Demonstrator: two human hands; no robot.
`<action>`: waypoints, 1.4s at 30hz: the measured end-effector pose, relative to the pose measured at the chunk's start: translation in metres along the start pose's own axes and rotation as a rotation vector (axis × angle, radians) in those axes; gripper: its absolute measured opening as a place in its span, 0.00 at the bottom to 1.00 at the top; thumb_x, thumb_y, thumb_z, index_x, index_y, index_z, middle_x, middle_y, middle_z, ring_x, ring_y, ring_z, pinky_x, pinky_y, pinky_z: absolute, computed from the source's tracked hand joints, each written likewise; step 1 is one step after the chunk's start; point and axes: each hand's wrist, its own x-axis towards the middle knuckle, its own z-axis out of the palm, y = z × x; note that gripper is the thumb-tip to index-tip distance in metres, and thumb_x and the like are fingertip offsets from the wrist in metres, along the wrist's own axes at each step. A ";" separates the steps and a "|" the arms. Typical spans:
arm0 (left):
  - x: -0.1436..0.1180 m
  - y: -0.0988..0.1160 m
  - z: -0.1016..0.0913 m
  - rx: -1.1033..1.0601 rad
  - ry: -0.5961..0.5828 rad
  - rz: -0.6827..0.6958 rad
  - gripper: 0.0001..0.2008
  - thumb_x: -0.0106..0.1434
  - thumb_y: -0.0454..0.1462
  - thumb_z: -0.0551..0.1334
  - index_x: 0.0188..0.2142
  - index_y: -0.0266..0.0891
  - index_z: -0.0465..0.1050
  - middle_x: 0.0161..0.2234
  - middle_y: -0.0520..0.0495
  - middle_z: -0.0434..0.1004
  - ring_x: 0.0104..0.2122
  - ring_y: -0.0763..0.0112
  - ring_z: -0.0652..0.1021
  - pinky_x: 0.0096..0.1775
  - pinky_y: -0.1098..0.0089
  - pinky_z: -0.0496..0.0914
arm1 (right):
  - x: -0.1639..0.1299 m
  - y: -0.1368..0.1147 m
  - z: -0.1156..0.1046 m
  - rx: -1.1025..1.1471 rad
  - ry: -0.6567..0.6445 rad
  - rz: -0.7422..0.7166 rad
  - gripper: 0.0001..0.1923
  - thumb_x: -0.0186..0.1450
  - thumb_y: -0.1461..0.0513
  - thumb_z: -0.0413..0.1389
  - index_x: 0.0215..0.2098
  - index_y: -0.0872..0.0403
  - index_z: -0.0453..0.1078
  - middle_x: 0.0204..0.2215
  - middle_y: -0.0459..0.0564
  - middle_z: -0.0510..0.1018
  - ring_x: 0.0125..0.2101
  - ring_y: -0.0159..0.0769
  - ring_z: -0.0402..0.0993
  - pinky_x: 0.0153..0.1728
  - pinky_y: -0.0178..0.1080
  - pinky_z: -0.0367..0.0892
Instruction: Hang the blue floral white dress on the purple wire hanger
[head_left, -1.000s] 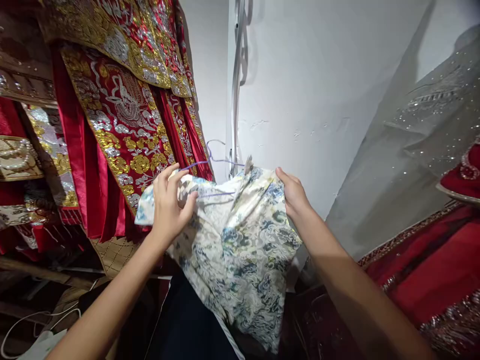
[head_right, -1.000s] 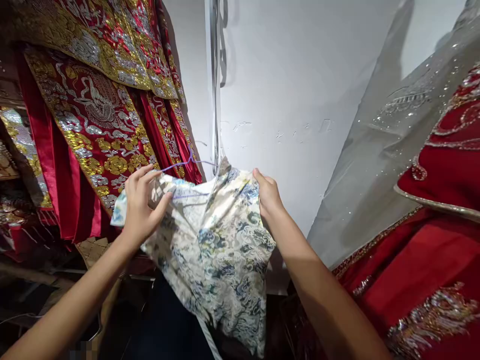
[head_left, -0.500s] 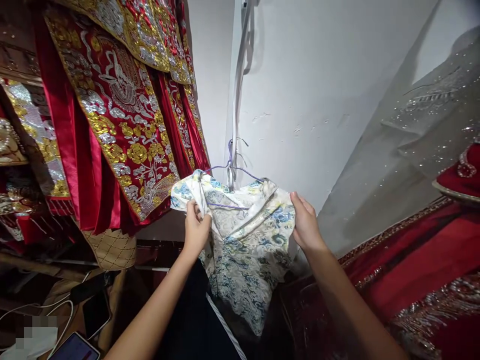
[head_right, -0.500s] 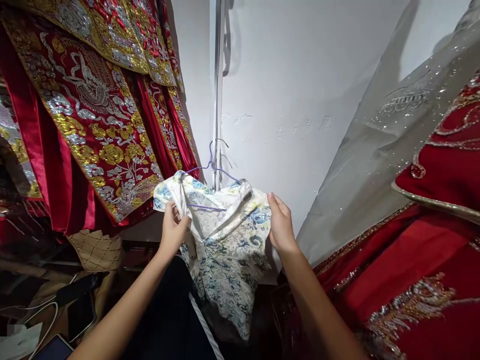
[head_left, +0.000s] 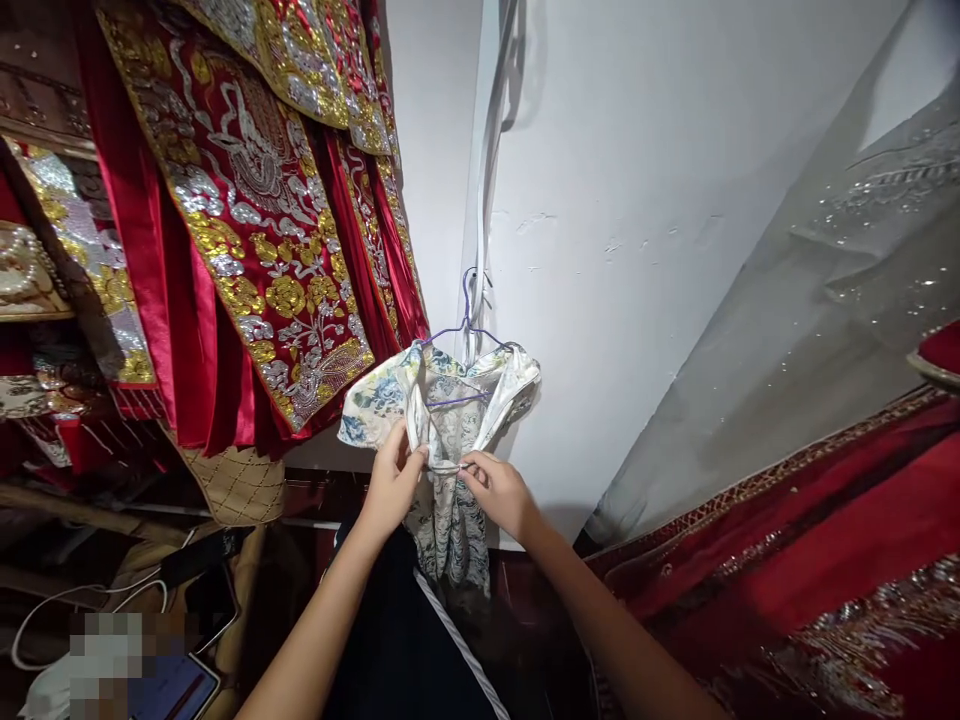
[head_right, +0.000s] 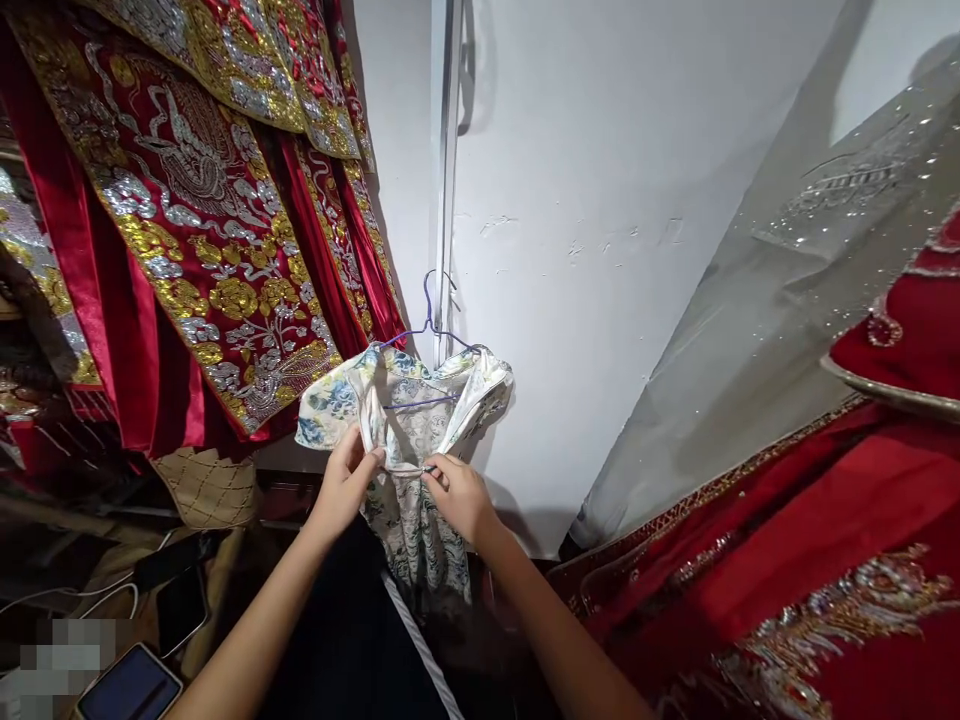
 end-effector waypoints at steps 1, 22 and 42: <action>-0.004 -0.005 0.000 -0.032 -0.012 -0.027 0.16 0.65 0.35 0.56 0.52 0.43 0.67 0.45 0.46 0.73 0.43 0.66 0.75 0.46 0.66 0.69 | -0.004 0.000 -0.001 -0.009 0.005 -0.009 0.07 0.66 0.58 0.54 0.39 0.50 0.72 0.30 0.46 0.75 0.28 0.34 0.67 0.32 0.36 0.63; -0.075 -0.044 0.054 0.191 -0.036 -0.116 0.06 0.68 0.38 0.56 0.39 0.40 0.71 0.29 0.50 0.71 0.28 0.71 0.71 0.32 0.73 0.65 | -0.032 -0.013 0.003 0.006 0.088 -0.099 0.12 0.62 0.59 0.58 0.41 0.49 0.59 0.28 0.43 0.73 0.26 0.32 0.69 0.29 0.34 0.63; -0.085 -0.053 0.053 0.260 -0.025 -0.100 0.08 0.68 0.39 0.56 0.35 0.40 0.71 0.30 0.48 0.70 0.29 0.69 0.71 0.31 0.71 0.63 | -0.007 -0.016 -0.020 0.465 -0.072 0.254 0.18 0.66 0.50 0.54 0.24 0.53 0.66 0.18 0.45 0.71 0.17 0.28 0.59 0.20 0.34 0.55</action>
